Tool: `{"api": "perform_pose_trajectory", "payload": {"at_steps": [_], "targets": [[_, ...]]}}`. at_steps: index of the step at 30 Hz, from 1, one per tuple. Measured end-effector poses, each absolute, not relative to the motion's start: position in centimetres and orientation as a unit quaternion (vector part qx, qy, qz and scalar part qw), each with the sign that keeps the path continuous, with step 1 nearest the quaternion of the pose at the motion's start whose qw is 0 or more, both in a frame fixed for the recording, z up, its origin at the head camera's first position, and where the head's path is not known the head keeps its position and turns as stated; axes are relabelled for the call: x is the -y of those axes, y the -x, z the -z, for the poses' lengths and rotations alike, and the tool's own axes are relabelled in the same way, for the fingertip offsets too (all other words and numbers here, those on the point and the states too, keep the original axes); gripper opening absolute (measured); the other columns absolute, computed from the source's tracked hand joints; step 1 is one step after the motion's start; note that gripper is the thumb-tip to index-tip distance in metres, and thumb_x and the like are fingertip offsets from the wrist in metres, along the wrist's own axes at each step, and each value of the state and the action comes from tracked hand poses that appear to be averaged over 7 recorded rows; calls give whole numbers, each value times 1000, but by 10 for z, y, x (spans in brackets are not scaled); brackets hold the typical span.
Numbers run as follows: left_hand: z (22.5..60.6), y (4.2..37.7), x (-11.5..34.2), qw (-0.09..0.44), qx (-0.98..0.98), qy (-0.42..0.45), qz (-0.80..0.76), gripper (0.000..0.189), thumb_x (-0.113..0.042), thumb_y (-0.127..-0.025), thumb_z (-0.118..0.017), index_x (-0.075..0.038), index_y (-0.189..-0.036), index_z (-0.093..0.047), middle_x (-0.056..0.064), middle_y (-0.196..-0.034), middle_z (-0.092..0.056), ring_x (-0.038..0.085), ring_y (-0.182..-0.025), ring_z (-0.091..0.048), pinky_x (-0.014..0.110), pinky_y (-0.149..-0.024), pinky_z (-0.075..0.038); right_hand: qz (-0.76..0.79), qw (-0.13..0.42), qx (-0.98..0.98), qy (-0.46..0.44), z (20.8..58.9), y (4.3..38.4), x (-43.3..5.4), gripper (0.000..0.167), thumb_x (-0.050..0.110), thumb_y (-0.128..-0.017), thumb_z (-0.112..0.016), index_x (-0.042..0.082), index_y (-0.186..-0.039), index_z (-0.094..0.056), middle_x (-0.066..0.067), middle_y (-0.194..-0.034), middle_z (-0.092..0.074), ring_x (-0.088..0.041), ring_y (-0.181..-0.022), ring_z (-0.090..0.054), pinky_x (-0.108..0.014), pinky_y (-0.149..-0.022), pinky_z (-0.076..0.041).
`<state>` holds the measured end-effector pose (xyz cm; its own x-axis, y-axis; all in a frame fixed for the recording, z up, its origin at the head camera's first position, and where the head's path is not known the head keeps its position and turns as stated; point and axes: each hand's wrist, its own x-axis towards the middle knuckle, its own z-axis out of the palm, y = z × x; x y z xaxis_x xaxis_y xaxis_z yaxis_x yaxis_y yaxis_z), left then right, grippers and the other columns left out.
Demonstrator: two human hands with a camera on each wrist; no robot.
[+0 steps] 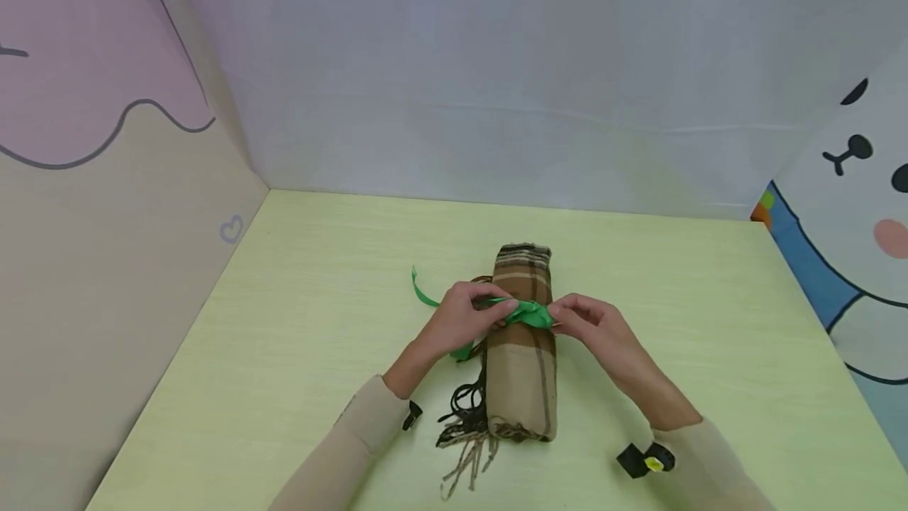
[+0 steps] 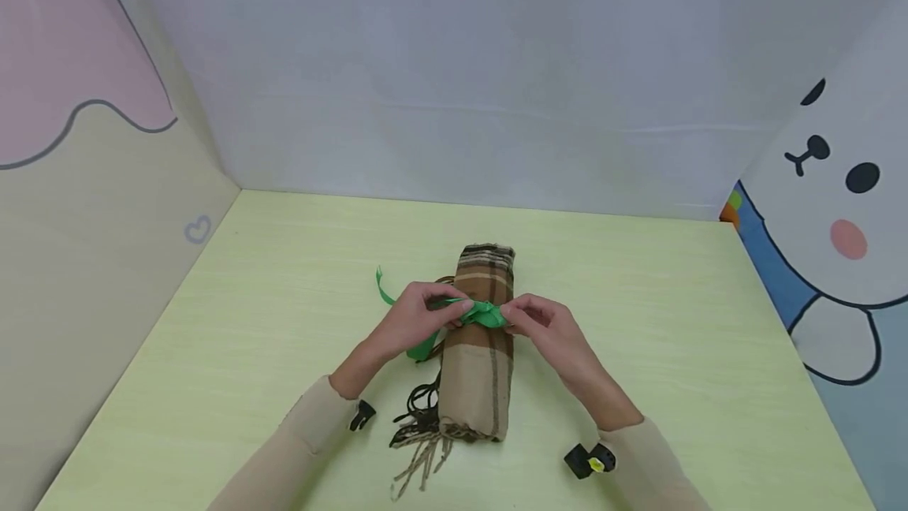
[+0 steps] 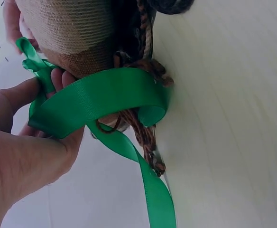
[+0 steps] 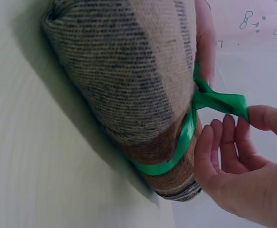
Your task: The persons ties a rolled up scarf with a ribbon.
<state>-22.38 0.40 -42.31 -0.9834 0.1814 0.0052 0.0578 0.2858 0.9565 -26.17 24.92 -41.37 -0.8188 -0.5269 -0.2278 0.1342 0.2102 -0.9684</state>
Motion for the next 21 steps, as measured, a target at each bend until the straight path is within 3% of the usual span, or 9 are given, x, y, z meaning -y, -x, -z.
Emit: {"api": "perform_pose_trajectory", "payload": {"at_steps": [7,11,14,17,21], "targets": [[421,224,-5,60,-790,-71,-606,20,-19,-101,-69,-2,-107,-77,13,-95,-72,23,-79,-73,28,-70,-58,632,226,-727,143,412,262,-247,32,26,-105,-63,-6,-107,-66,-3,-95,-71,-18,-99,-69,-35,-99,-52],[419,225,-4,61,-791,-75,-604,19,-17,-101,-69,-2,-107,-77,12,-93,-72,22,-79,-73,29,-70,-58,622,230,-731,164,412,264,-250,26,25,-104,-65,-1,-101,-67,-15,-92,-71,-23,-98,-66,-36,-98,-52],[418,226,-4,62,-793,-75,-602,18,-16,-101,-69,-2,-107,-77,11,-94,-72,19,-78,-72,29,-70,-59,613,251,-724,193,411,267,-252,22,22,-103,-66,1,-98,-67,-22,-91,-68,-29,-93,-64,-39,-93,-52],[418,226,-4,61,-793,-77,-602,17,-16,-101,-69,-2,-107,-77,11,-97,-72,18,-77,-71,29,-70,-58,606,286,-710,217,410,271,-254,17,20,-102,-67,3,-101,-64,-16,-88,-70,-30,-88,-64,-39,-88,-52],[418,228,-5,63,-789,-78,-606,17,-15,-101,-69,-2,-107,-77,11,-100,-72,16,-76,-70,30,-70,-59,596,330,-692,237,407,276,-259,18,17,-102,-67,3,-112,-62,-9,-92,-73,-27,-92,-68,-39,-91,-53]]}}
